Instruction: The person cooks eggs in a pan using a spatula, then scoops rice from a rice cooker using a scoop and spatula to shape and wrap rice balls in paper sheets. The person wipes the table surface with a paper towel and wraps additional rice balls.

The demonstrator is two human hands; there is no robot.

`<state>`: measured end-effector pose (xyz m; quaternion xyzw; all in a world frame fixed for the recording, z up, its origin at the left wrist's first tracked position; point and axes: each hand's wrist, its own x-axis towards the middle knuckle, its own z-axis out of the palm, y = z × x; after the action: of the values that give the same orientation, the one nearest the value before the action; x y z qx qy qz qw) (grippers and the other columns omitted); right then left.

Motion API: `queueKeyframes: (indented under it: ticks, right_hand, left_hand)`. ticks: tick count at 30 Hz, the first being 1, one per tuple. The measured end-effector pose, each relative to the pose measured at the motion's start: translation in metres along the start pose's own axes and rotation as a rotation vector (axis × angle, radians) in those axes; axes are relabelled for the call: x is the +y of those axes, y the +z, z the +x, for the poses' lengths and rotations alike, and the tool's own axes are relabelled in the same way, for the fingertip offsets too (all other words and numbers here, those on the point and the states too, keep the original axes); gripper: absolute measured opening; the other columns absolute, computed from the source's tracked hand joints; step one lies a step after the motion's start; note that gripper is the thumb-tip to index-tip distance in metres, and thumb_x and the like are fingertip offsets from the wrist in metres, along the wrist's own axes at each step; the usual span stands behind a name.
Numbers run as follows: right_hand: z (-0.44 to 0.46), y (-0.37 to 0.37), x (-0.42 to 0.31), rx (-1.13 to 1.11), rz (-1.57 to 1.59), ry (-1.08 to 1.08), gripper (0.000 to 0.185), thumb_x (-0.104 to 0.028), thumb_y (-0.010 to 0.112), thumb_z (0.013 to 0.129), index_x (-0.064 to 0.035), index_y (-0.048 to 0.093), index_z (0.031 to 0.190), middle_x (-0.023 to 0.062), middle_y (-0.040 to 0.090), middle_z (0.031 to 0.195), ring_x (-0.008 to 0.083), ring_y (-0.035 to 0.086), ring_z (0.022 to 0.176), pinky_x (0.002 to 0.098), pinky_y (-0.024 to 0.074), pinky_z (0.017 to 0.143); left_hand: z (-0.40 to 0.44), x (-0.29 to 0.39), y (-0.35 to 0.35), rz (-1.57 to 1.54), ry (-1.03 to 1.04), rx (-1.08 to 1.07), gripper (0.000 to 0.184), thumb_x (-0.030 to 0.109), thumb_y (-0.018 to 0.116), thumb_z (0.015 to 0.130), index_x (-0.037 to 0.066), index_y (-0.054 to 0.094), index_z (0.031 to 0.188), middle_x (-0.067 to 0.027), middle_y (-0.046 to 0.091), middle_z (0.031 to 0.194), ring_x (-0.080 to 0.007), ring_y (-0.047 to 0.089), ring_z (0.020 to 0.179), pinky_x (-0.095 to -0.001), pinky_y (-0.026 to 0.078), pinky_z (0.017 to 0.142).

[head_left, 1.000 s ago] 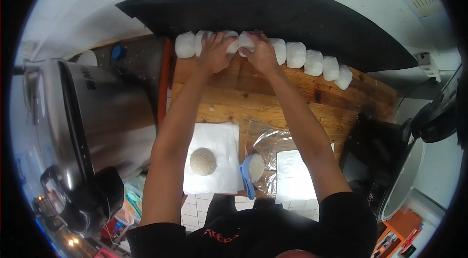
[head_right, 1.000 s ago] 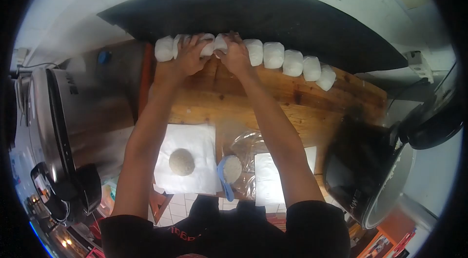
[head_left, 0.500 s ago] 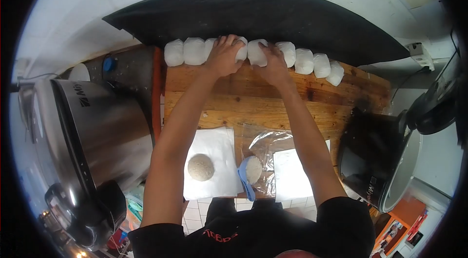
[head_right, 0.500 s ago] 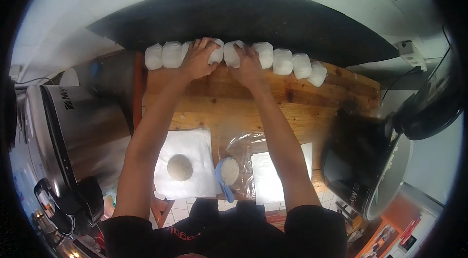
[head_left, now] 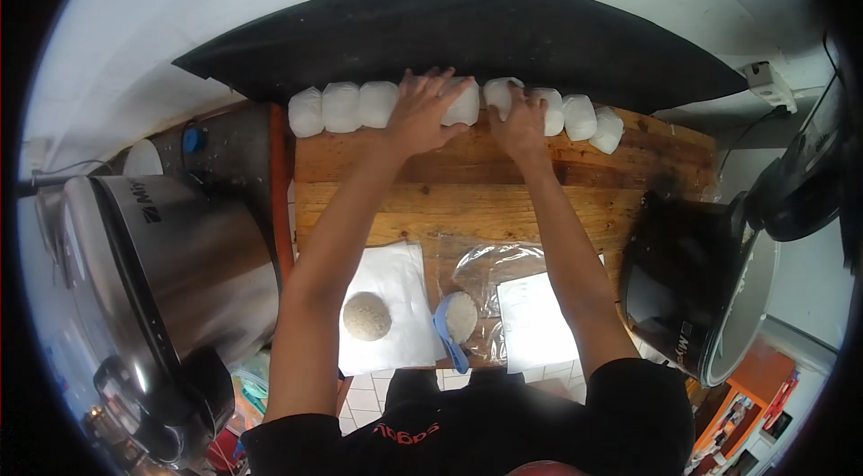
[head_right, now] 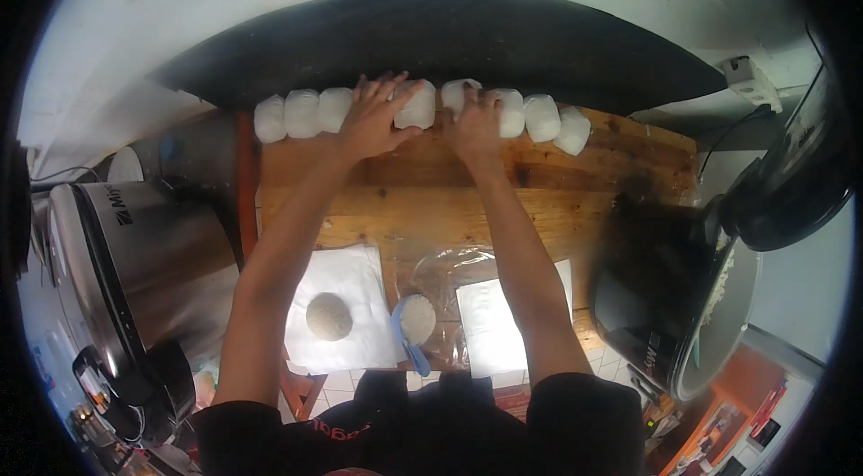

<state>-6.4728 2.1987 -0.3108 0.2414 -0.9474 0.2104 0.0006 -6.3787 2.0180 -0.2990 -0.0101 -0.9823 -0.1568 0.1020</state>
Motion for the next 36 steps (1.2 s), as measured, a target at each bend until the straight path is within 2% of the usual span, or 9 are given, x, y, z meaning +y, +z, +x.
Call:
queueKeyframes:
  ticks: [7, 11, 17, 20, 25, 26, 29, 33, 36]
  right_hand:
    - [0.000, -0.013, 0.034, 0.161, 0.091, -0.067, 0.062, -0.029, 0.067, 0.081, 0.0033, 0.051, 0.132, 0.0291, 0.055, 0.125, 0.0453, 0.046, 0.121, 0.0503, 0.0383, 0.101]
    - [-0.001, -0.033, 0.063, 0.041, 0.015, 0.073, 0.062, -0.031, 0.067, 0.083, 0.0042, 0.053, 0.131, 0.0297, 0.055, 0.128, 0.0474, 0.046, 0.123, 0.0508, 0.0386, 0.101]
    - [-0.004, -0.019, 0.050, 0.051, 0.049, 0.033, 0.061, -0.034, 0.068, 0.083, -0.0002, 0.055, 0.132, 0.0334, 0.051, 0.131, 0.0543, 0.043, 0.124, 0.0544, 0.0366, 0.105]
    - [-0.001, -0.056, 0.078, 0.227, -0.048, 0.123, 0.058, -0.032, 0.069, 0.083, -0.0003, 0.056, 0.130, 0.0336, 0.053, 0.127, 0.0525, 0.046, 0.122, 0.0536, 0.0397, 0.102]
    - [0.007, -0.053, 0.125, 0.142, -0.084, 0.146, 0.053, -0.033, 0.069, 0.083, 0.0012, 0.060, 0.123, 0.0291, 0.061, 0.111, 0.0466, 0.053, 0.110, 0.0518, 0.0400, 0.100]
    - [0.007, -0.055, 0.114, 0.145, 0.069, 0.149, 0.054, -0.033, 0.069, 0.083, 0.0022, 0.061, 0.122, 0.0306, 0.061, 0.112, 0.0468, 0.053, 0.110, 0.0508, 0.0385, 0.102]
    - [0.002, -0.040, 0.101, 0.156, -0.035, 0.085, 0.053, -0.034, 0.067, 0.084, 0.0027, 0.062, 0.122, 0.0323, 0.061, 0.111, 0.0473, 0.053, 0.110, 0.0502, 0.0388, 0.102]
    - [0.002, -0.044, 0.145, 0.235, 0.103, 0.046, 0.054, -0.037, 0.065, 0.085, -0.0010, 0.061, 0.125, 0.0316, 0.061, 0.113, 0.0469, 0.052, 0.112, 0.0509, 0.0416, 0.100]
    - [-0.007, -0.088, 0.169, 0.272, -0.189, 0.363, 0.054, -0.035, 0.070, 0.083, -0.0039, 0.060, 0.126, 0.0307, 0.062, 0.111, 0.0463, 0.055, 0.111, 0.0497, 0.0437, 0.098]
  left_hand:
    - [0.028, 0.037, 0.029, -0.045, 0.014, -0.096, 0.068, 0.038, 0.068, 0.084, 0.026, 0.041, 0.145, -0.0089, 0.040, 0.149, -0.0323, 0.036, 0.137, -0.0574, 0.019, 0.115]
    - [0.031, 0.040, 0.037, -0.095, -0.002, -0.051, 0.058, 0.033, 0.069, 0.083, 0.022, 0.051, 0.136, -0.0077, 0.045, 0.143, -0.0304, 0.039, 0.132, -0.0569, 0.021, 0.114]
    - [0.037, 0.051, 0.033, -0.041, -0.077, -0.085, 0.060, 0.035, 0.071, 0.080, 0.020, 0.051, 0.134, -0.0099, 0.049, 0.133, -0.0298, 0.041, 0.129, -0.0570, 0.021, 0.114]
    - [0.041, 0.063, 0.028, 0.036, -0.102, -0.095, 0.063, 0.036, 0.072, 0.079, 0.021, 0.049, 0.136, -0.0107, 0.048, 0.135, -0.0297, 0.041, 0.130, -0.0574, 0.020, 0.115]
    - [0.067, 0.090, 0.050, -0.049, 0.099, 0.050, 0.067, 0.036, 0.071, 0.080, 0.022, 0.046, 0.141, -0.0112, 0.047, 0.136, -0.0321, 0.042, 0.129, -0.0541, 0.022, 0.114]
    - [0.070, 0.095, 0.056, -0.068, 0.130, 0.055, 0.067, 0.036, 0.071, 0.080, 0.022, 0.046, 0.141, -0.0114, 0.047, 0.136, -0.0327, 0.042, 0.129, -0.0531, 0.024, 0.113]
    - [0.080, 0.105, 0.053, -0.074, 0.000, -0.173, 0.064, 0.035, 0.072, 0.080, 0.021, 0.050, 0.139, -0.0120, 0.048, 0.133, -0.0345, 0.043, 0.127, -0.0502, 0.028, 0.110]
    - [0.084, 0.110, 0.046, -0.056, -0.060, -0.187, 0.063, 0.033, 0.074, 0.078, 0.017, 0.054, 0.136, -0.0124, 0.048, 0.128, -0.0344, 0.044, 0.124, -0.0477, 0.032, 0.106]
    - [0.089, 0.113, 0.049, -0.002, -0.055, -0.187, 0.064, 0.032, 0.075, 0.077, 0.015, 0.054, 0.135, -0.0128, 0.048, 0.126, -0.0344, 0.045, 0.121, -0.0465, 0.032, 0.106]
